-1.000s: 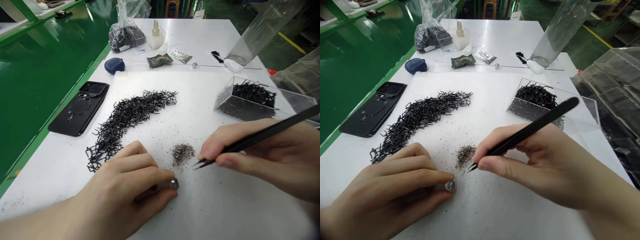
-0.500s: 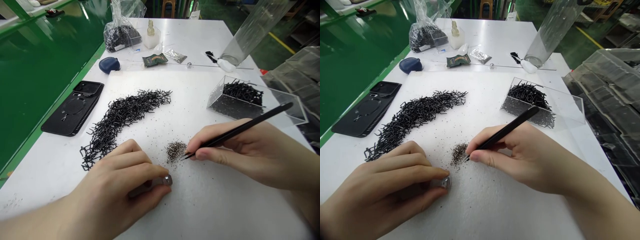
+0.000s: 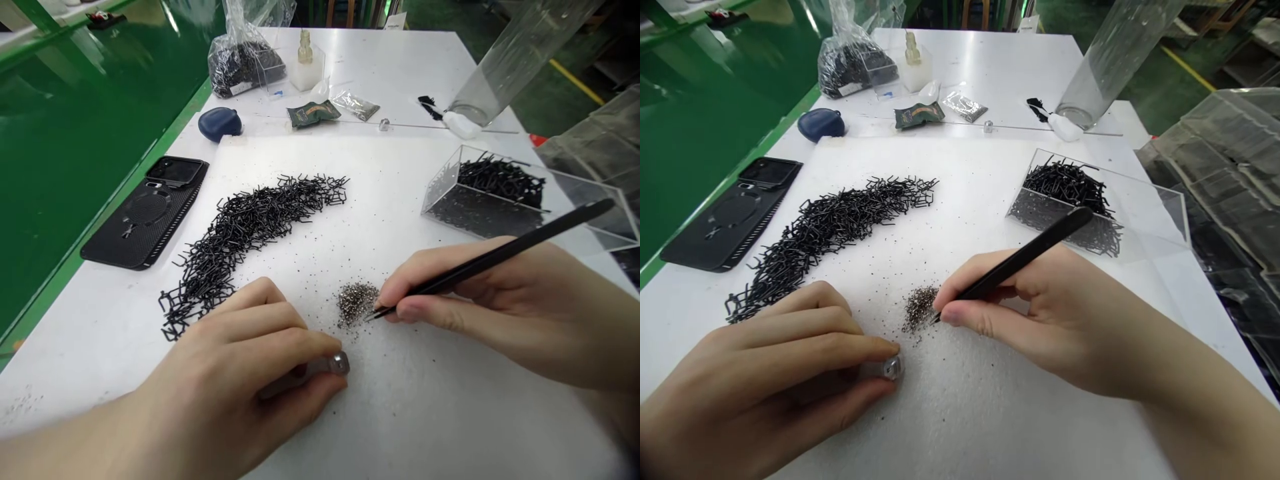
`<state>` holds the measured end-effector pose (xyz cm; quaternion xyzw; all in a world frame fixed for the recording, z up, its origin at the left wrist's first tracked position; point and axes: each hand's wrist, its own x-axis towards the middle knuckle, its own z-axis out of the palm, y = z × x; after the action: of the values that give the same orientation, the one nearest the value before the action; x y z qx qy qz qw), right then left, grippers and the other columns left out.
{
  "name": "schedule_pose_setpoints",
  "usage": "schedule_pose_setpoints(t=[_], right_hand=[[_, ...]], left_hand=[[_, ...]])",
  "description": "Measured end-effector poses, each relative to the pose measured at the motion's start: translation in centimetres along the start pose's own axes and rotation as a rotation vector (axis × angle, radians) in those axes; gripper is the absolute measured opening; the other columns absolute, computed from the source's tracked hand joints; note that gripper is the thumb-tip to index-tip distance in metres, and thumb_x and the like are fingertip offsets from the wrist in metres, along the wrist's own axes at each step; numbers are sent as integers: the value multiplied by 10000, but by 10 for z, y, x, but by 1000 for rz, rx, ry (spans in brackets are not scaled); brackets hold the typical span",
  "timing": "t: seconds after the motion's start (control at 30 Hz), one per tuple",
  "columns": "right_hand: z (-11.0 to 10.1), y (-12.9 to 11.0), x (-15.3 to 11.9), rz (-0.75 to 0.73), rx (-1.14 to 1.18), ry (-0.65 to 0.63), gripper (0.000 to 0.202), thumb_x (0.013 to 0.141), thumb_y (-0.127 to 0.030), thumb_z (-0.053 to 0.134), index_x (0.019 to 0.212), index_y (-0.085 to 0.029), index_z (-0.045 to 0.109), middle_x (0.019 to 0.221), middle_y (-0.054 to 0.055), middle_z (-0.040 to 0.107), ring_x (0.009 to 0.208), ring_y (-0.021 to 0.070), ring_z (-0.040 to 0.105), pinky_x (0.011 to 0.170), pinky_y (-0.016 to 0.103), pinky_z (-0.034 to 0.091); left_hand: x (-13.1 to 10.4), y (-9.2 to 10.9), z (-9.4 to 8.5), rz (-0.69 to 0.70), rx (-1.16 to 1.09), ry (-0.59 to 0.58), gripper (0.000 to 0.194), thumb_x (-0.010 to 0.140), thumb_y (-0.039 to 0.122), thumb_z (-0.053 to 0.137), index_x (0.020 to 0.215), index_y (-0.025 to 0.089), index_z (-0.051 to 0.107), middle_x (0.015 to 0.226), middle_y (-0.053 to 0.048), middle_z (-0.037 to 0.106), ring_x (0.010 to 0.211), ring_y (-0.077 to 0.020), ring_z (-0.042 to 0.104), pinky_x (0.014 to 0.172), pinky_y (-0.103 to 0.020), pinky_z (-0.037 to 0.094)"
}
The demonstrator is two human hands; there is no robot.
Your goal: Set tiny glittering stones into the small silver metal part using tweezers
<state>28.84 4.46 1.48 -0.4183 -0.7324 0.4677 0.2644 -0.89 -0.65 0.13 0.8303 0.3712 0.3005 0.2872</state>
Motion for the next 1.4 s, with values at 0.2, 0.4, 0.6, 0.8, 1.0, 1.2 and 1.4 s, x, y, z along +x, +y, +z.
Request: schedule_pose_setpoints(t=[0.2, 0.4, 0.6, 0.8, 1.0, 1.2, 1.4], right_hand=[[-1, -4, 4, 19, 20, -3, 46, 1013, -379, 896, 1004, -345, 926, 956, -59, 931, 849, 161, 883, 815, 220, 707], [1, -3, 5, 7, 46, 7, 44, 1021, -360, 889, 1003, -343, 925, 958, -65, 929, 844, 143, 874, 827, 201, 695], [2, 0, 4, 3, 74, 2, 59, 1027, -328, 883, 1028, -357, 935, 967, -73, 931, 857, 134, 871, 833, 177, 688], [1, 0, 4, 11, 85, 9, 68, 1015, -316, 899, 1022, -371, 938, 950, -95, 928, 848, 104, 865, 824, 135, 668], [-1, -2, 3, 25, 65, -10, 48, 1014, -357, 900, 1015, -363, 948, 987, -65, 940, 885, 143, 880, 844, 174, 693], [-1, 0, 2, 23, 52, 6, 48, 1011, -357, 908, 1032, -358, 951, 993, -50, 936, 863, 153, 876, 858, 206, 704], [0, 0, 4, 28, 47, 3, 57, 995, -391, 928, 1022, -347, 953, 999, -34, 938, 866, 175, 875, 873, 248, 715]], left_hand=[[1, -1, 1, 22, 9, 16, 119, 1132, 186, 749, 1171, 248, 843, 852, 47, 757, 789, -131, 644, 774, -270, 551], [-1, 0, 0, 10, 10, 20, 116, 1126, 193, 760, 1158, 254, 854, 832, 46, 747, 807, -139, 627, 778, -249, 558], [0, 0, 0, 16, 16, 21, 122, 1117, 194, 762, 1158, 259, 856, 835, 28, 769, 769, -162, 642, 736, -292, 582], [0, -1, 0, 0, 18, 18, 128, 1117, 191, 764, 1152, 264, 862, 827, 27, 766, 774, -166, 643, 738, -295, 585], [1, 0, -2, -5, 14, 8, 131, 1107, 189, 777, 1172, 262, 865, 847, 51, 762, 824, -134, 636, 777, -243, 555], [0, 1, -3, -10, 16, -6, 131, 1115, 191, 766, 1162, 273, 856, 857, 57, 766, 830, -132, 634, 793, -239, 555], [1, -1, 0, -2, 14, -3, 133, 1102, 182, 778, 1165, 268, 858, 842, 39, 765, 815, -155, 636, 768, -264, 567]])
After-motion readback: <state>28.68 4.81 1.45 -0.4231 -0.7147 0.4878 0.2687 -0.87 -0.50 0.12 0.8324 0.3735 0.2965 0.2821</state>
